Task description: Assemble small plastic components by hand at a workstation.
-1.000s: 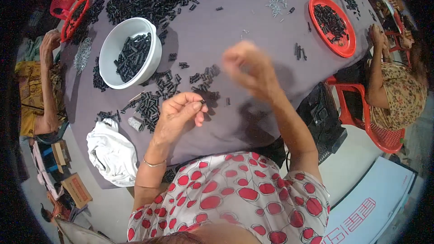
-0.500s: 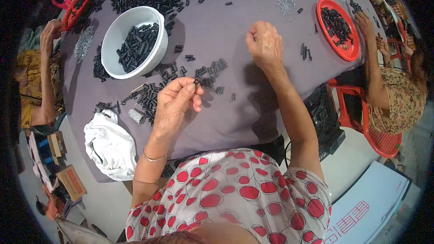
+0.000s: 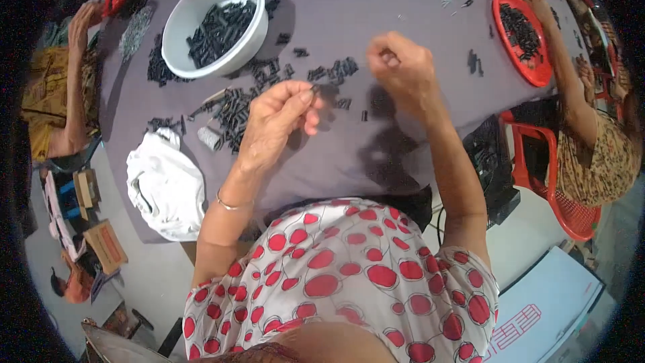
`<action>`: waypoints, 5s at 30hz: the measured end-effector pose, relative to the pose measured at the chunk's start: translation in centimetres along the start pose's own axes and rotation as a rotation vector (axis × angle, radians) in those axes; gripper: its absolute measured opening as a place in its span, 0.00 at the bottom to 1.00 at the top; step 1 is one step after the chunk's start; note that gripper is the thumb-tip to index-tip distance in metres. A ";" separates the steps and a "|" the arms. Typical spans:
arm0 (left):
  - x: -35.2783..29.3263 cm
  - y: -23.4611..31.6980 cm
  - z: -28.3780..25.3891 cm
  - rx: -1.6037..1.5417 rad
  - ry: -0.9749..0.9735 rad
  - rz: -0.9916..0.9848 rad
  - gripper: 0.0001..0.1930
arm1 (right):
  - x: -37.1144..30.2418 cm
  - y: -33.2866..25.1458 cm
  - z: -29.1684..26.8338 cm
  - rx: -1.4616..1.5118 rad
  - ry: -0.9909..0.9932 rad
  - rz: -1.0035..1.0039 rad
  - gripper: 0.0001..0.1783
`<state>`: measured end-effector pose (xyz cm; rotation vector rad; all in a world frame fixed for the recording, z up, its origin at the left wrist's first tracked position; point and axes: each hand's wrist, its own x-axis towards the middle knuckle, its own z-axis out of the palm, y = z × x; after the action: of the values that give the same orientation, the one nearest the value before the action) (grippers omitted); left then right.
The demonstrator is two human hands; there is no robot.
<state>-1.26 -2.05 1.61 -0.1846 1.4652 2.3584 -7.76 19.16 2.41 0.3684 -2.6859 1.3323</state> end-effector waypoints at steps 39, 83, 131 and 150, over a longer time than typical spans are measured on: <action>0.5 -0.5 -0.5 -0.243 -0.020 0.079 0.09 | -2.6 -2.3 0.3 0.024 -0.102 -0.263 0.09; -0.3 -0.6 0.5 0.016 -0.042 0.060 0.10 | -2.5 -3.0 1.1 0.771 -0.308 0.301 0.07; -0.1 -2.9 -0.1 0.515 0.055 0.242 0.07 | -3.5 -4.1 3.0 0.490 -0.115 0.111 0.02; 0.0 -1.5 -0.3 0.038 -0.044 0.069 0.07 | -4.6 -4.4 4.7 0.166 0.037 -0.257 0.17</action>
<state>-0.77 -1.77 0.22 -0.0731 1.5174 2.3711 -2.13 13.58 1.95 0.6735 -2.4042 1.4679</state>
